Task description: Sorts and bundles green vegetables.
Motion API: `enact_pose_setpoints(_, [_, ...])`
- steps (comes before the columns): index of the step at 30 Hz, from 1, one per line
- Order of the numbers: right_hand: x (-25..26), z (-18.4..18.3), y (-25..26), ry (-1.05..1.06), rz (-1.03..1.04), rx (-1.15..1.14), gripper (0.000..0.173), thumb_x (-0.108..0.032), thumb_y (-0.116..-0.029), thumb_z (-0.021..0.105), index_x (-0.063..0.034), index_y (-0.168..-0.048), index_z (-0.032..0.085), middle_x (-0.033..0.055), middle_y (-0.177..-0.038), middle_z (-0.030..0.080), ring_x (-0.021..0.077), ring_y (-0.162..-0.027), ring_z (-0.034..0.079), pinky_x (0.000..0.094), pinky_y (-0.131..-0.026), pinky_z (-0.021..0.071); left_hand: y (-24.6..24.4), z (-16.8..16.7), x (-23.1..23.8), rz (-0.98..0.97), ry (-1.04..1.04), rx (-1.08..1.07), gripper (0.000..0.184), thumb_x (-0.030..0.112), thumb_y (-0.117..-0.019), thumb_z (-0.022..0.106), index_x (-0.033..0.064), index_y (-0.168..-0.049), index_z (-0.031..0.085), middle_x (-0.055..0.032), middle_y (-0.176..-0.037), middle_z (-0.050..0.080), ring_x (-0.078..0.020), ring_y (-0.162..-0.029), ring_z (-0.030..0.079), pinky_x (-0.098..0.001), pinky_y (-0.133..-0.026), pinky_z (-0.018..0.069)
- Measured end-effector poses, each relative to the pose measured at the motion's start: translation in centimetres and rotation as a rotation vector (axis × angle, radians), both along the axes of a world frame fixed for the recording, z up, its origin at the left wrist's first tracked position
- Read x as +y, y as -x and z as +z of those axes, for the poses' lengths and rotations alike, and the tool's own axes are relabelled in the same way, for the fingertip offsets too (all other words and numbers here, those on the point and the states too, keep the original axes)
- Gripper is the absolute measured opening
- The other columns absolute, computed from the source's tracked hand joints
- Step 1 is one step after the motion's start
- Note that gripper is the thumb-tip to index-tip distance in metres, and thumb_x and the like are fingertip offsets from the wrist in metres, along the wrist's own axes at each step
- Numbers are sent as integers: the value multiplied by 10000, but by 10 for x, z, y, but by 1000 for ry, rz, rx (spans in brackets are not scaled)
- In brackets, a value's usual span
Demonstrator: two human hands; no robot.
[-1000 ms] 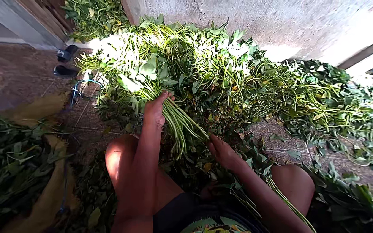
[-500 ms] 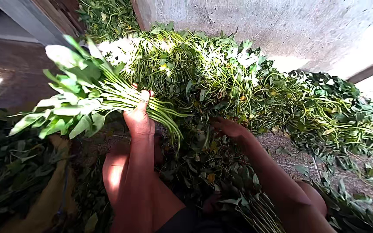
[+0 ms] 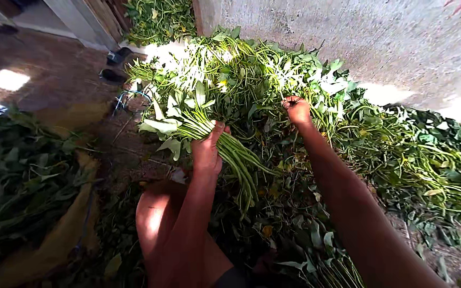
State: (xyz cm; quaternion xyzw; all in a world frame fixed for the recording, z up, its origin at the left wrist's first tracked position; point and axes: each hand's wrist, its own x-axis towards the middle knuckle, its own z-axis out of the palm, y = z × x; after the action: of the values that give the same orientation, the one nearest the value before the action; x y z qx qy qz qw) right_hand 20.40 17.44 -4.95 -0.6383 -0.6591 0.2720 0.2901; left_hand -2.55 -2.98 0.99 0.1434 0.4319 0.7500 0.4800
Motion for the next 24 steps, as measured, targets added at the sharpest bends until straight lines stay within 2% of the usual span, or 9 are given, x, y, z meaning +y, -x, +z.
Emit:
enact_pose_setpoints(2, [-25,4,12,-34,1,203,239,-167,-984,665,7,-1141,712,164,-1077,710,228,-944,681,432,-892,545,-7,-4,0,12,18,52,140,-3,-959,671,32,-1091,639,-72,-920,719,-167,-803,715,-328,-777,623])
enact_pose_setpoints(4, [-57,12,28,-13,4,331,267,-135,-978,663,22,-1193,682,163,-1043,699,203,-833,675,406,-777,575,-14,-9,2,-12,5,166,150,-12,-960,663,53,-1090,625,-34,-915,707,-139,-805,704,-311,-790,619])
enact_pose_setpoints(6, [-94,13,40,25,33,422,343,-148,-989,651,12,-1293,644,174,-1073,701,208,-843,684,410,-759,590,-21,-15,2,-49,17,268,165,4,-958,677,57,-1105,622,-18,-920,709,-125,-812,703,-306,-800,614])
enact_pose_setpoints(8, [-128,14,51,32,51,408,361,-149,-984,648,-7,-1316,648,183,-1089,705,226,-875,681,432,-810,573,-26,-18,3,-90,55,353,145,33,-952,700,51,-1090,658,-15,-901,718,-107,-800,693,-283,-777,597])
enact_pose_setpoints(12, [-191,12,66,27,74,302,296,-119,-996,648,-32,-1275,691,198,-1175,681,284,-960,679,468,-865,561,-31,-25,9,-160,124,451,169,-10,-915,722,-10,-1074,665,-43,-905,710,-97,-813,676,-272,-790,582])
enact_pose_setpoints(15, [-223,13,70,-23,96,228,268,-92,-1001,631,-33,-1249,716,231,-1161,656,314,-952,667,475,-849,556,-33,-28,9,-229,187,530,148,25,-892,764,10,-1024,699,-31,-853,717,-91,-782,674,-275,-778,570])
enact_pose_setpoints(19, [-239,5,60,-187,109,139,266,-54,-1002,592,-17,-1235,715,245,-1174,636,346,-964,666,499,-824,569,-34,-24,4,-366,354,598,220,138,-893,800,58,-1084,727,-41,-953,718,-118,-894,663,-331,-845,542])
enact_pose_setpoints(22, [-243,8,53,-184,177,100,455,-43,-996,531,17,-1445,489,274,-1245,584,362,-920,674,501,-750,582,-37,-24,1,-468,422,594,282,198,-887,812,50,-1106,714,-42,-893,709,-133,-836,669,-347,-807,558])
enact_pose_setpoints(24, [-238,12,49,-144,264,154,574,-78,-1011,511,6,-1554,347,283,-1291,573,350,-954,672,490,-782,583,-42,-21,-4,-522,431,614,373,206,-870,828,3,-1137,664,-89,-990,698,-165,-929,661,-383,-876,549])
